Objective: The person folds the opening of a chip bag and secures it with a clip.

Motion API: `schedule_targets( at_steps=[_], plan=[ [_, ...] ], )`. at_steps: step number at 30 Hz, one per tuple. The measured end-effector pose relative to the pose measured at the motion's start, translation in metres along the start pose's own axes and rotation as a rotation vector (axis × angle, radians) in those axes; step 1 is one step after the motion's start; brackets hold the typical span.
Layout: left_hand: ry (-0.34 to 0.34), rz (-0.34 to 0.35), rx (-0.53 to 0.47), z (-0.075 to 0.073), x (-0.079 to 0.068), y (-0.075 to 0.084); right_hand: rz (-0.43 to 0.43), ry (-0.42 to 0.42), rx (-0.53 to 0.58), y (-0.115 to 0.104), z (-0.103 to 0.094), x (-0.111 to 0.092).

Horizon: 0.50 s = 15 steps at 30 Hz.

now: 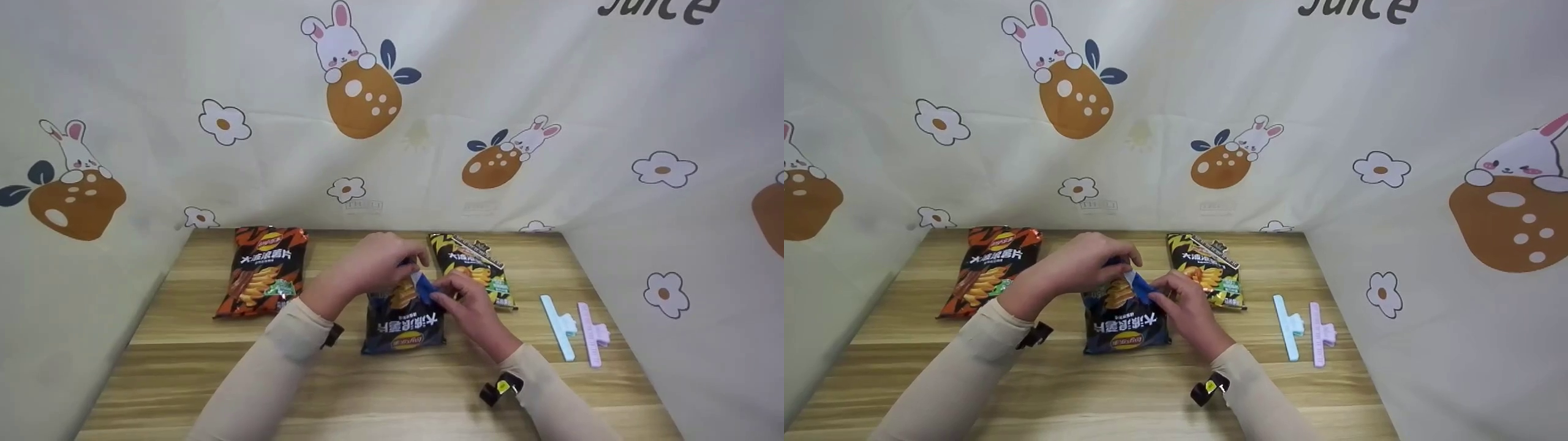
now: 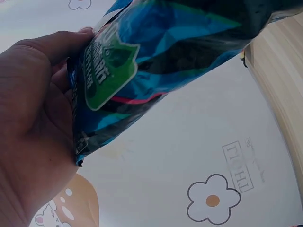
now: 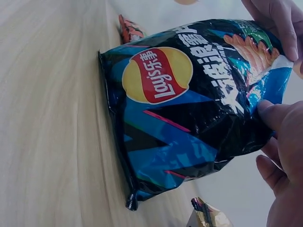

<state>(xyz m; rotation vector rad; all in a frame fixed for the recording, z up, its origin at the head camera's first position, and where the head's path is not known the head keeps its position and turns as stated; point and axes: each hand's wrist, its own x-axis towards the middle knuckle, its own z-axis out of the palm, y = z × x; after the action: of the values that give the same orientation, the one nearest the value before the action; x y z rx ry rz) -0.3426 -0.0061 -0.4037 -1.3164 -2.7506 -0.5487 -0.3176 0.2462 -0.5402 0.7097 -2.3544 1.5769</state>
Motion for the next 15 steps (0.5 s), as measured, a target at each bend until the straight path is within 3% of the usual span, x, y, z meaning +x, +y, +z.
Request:
schedule_targets(
  at_steps=[8,15],
  plan=[
    [-0.002,0.034,0.020,-0.0079,-0.0054,-0.0004,0.007,-0.082,-0.011,0.0030,-0.0056,0.0028],
    [-0.031,-0.001,0.085,-0.0111,-0.0057,0.0027,-0.045,-0.059,-0.027,0.0036,-0.0029,0.0013]
  ],
)
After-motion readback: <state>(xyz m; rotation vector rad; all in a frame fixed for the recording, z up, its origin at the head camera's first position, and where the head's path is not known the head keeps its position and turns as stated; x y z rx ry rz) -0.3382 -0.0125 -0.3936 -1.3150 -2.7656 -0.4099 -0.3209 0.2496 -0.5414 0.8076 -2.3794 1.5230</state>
